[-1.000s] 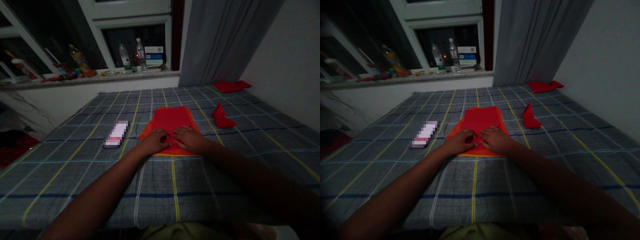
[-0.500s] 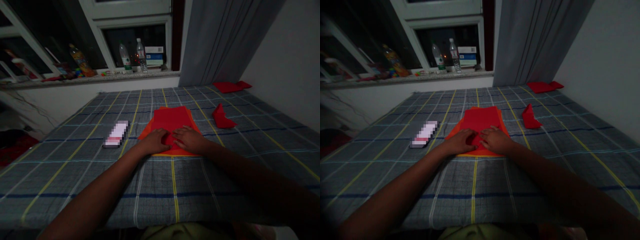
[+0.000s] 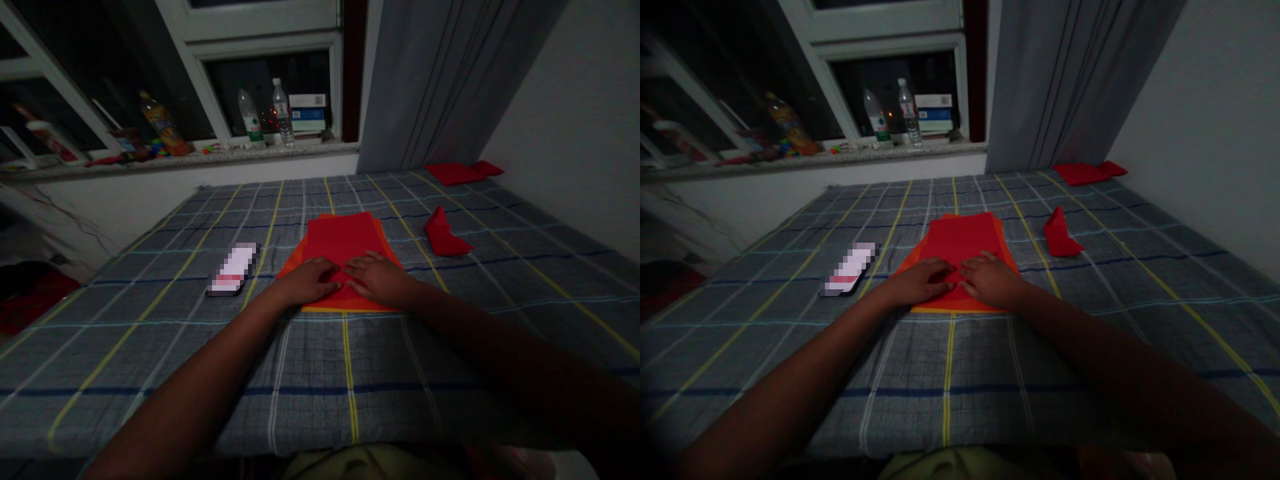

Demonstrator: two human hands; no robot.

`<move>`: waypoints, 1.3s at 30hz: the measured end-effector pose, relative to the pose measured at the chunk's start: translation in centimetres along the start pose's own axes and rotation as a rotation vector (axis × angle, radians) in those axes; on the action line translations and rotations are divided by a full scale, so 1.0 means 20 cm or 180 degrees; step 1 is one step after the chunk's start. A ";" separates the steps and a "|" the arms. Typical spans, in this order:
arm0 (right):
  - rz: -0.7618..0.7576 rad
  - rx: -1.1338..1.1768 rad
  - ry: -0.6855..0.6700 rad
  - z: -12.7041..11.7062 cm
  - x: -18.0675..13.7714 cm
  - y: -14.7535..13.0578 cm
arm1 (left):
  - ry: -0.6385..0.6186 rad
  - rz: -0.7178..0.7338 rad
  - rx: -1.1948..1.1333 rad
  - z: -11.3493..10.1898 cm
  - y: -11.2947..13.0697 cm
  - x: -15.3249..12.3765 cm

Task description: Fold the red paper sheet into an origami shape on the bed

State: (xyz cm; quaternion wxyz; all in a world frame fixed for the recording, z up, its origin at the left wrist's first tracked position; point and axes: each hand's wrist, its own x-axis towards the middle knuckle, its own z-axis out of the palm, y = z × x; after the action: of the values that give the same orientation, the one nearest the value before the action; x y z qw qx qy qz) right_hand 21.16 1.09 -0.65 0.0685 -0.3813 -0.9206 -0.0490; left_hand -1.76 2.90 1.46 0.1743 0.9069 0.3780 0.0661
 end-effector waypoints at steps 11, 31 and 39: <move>0.0071 0.0005 -0.0047 -0.01 0.00 -0.02 | 0.0046 -0.0038 0.0058 0.01 -0.01 0.00; 0.0116 -0.0085 -0.0033 -0.02 0.00 -0.02 | -0.0427 -0.0390 0.0548 0.01 0.04 0.05; -0.0120 -0.0082 -0.0022 -0.05 -0.01 -0.06 | -0.0414 -0.0408 0.0437 0.02 0.02 0.06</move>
State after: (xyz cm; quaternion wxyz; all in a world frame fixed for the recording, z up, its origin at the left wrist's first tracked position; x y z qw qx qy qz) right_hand 20.46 0.03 0.19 0.0596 -0.3649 -0.9272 -0.0608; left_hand -0.54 3.41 1.14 0.1398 0.8930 0.4267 -0.0302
